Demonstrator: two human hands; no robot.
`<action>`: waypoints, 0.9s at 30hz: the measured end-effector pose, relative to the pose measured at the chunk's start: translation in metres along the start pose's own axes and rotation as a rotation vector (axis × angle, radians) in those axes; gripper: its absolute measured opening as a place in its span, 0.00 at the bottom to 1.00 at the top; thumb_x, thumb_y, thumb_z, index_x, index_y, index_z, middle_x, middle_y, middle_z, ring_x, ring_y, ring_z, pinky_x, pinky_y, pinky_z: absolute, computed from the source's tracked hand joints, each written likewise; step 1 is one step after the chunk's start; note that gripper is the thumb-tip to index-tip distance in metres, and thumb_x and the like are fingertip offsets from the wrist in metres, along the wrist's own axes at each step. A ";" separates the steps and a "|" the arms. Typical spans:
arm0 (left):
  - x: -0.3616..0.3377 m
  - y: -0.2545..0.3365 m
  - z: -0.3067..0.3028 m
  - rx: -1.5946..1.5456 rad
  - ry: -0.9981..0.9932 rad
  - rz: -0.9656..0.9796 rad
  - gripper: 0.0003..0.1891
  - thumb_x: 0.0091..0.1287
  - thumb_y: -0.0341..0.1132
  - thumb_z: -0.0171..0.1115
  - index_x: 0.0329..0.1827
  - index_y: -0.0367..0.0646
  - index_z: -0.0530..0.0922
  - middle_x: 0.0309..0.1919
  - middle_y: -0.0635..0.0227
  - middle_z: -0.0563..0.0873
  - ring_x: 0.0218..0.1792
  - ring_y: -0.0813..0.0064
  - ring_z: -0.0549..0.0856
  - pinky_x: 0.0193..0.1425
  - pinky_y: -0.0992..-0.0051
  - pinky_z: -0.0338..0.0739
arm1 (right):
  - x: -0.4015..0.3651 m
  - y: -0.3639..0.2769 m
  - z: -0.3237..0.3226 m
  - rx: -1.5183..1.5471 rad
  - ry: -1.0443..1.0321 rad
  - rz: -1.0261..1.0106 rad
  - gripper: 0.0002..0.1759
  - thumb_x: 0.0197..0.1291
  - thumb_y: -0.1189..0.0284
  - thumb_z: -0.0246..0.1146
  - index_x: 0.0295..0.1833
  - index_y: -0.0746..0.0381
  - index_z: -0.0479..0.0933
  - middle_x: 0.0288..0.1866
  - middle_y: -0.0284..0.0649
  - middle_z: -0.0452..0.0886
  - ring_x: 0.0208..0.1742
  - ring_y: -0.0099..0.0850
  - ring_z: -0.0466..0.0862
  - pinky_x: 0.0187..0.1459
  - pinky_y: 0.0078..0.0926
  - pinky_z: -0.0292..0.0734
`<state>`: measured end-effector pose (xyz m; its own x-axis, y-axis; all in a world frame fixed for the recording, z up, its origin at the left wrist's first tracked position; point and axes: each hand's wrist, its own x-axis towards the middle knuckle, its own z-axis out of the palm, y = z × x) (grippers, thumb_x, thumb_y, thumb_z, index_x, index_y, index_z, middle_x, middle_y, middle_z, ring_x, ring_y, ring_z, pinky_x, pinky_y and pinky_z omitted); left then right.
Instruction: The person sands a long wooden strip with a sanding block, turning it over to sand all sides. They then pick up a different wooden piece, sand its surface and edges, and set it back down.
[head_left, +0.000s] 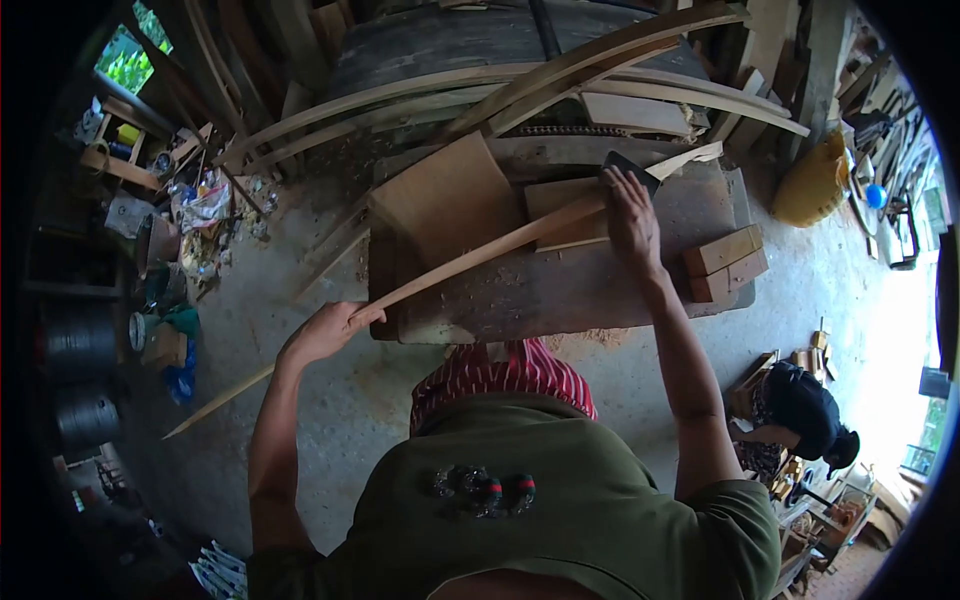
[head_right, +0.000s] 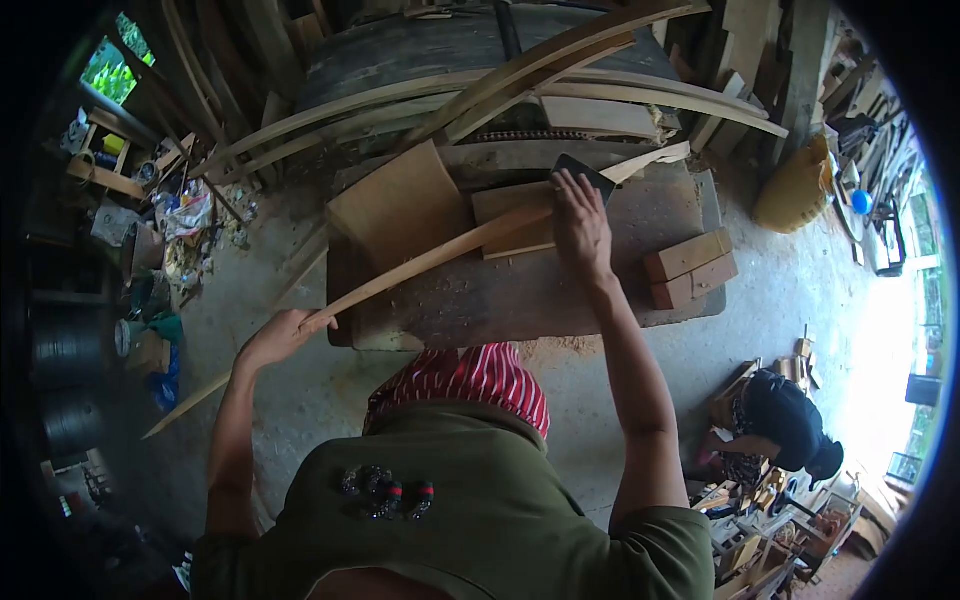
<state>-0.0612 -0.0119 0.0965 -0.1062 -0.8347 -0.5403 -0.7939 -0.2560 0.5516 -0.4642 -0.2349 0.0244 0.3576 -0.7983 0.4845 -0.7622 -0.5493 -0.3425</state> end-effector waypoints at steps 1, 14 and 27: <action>0.001 -0.002 0.002 0.001 -0.006 0.017 0.20 0.78 0.50 0.52 0.52 0.42 0.83 0.25 0.62 0.79 0.28 0.72 0.77 0.36 0.67 0.72 | -0.001 -0.011 -0.005 -0.001 -0.050 -0.048 0.24 0.62 0.79 0.55 0.65 0.62 0.75 0.68 0.48 0.76 0.72 0.47 0.72 0.74 0.45 0.62; -0.039 -0.018 0.000 0.080 0.151 -0.024 0.20 0.77 0.49 0.53 0.55 0.42 0.82 0.41 0.50 0.86 0.44 0.51 0.87 0.44 0.63 0.78 | -0.040 -0.003 0.006 0.010 -0.037 0.042 0.31 0.63 0.77 0.52 0.74 0.62 0.66 0.75 0.47 0.68 0.77 0.48 0.64 0.77 0.50 0.53; -0.052 -0.016 -0.023 -0.010 -0.034 -0.140 0.20 0.77 0.48 0.54 0.53 0.42 0.84 0.38 0.59 0.89 0.40 0.71 0.86 0.47 0.70 0.78 | -0.016 0.003 -0.001 -0.010 -0.044 0.025 0.26 0.62 0.77 0.55 0.67 0.57 0.74 0.69 0.45 0.75 0.72 0.48 0.70 0.74 0.48 0.59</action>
<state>-0.0293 0.0248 0.1303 -0.0148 -0.7735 -0.6337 -0.7961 -0.3743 0.4754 -0.4733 -0.2237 0.0166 0.3613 -0.8219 0.4403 -0.7767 -0.5266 -0.3456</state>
